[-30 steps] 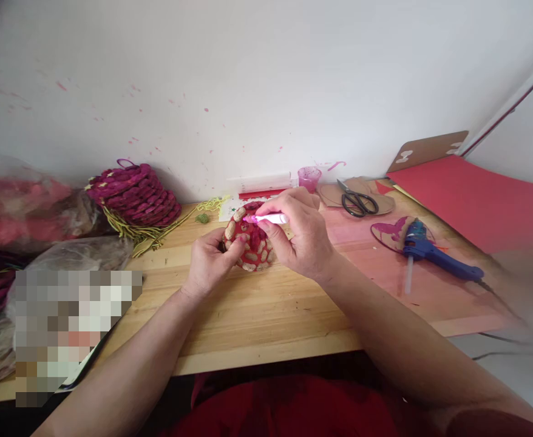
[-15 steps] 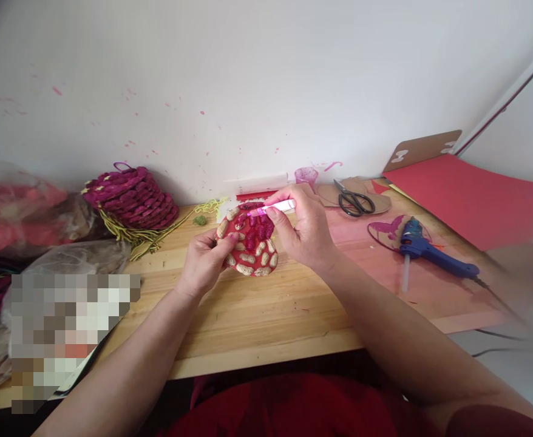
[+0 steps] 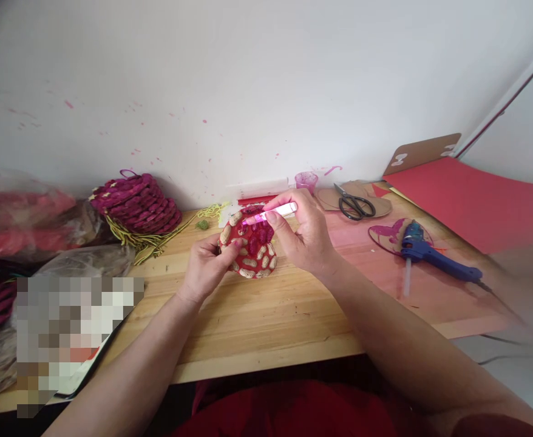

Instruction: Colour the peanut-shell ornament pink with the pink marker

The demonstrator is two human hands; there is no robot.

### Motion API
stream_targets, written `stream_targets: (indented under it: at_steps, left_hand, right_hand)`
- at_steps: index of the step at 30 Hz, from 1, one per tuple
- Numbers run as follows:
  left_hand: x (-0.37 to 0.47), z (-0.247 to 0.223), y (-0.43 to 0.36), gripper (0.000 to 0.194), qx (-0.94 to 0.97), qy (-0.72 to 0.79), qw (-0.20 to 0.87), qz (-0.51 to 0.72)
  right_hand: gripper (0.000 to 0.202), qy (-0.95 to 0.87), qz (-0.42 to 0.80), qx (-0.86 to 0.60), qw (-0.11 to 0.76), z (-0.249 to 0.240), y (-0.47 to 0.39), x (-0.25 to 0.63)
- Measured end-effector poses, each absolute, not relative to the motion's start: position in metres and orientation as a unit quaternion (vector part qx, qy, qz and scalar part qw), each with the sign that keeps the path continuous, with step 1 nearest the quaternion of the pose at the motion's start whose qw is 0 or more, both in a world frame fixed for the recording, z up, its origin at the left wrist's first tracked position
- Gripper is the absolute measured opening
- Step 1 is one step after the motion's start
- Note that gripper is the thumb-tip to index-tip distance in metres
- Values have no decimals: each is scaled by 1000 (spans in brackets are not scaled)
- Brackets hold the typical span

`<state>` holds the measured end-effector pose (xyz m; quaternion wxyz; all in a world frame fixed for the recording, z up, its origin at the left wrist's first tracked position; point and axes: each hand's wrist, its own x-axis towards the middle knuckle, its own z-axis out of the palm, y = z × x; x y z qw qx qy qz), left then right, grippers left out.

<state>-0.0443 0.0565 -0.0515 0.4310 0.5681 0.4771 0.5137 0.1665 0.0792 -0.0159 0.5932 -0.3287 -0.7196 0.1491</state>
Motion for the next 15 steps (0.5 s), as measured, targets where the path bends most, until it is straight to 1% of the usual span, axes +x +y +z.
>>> stream_targets:
  at_steps: [5,8,12,15]
  left_hand:
    - [-42,-47,54,33,628,492,322,510]
    - [-42,-47,54,32,646,491,297,504]
    - [-42,-49,55,32,661,495,266,497]
    - [-42,-49,55,34,668,493,261,493]
  right_hand:
    - [6,-725,93,-318,604,-14,79,167]
    - [5,-732,93,-309,600,-12,79,167]
    - [1,-746,53,-307,588,-9,77,167]
    - [2,-740,50,-320,589,-7,75,167]
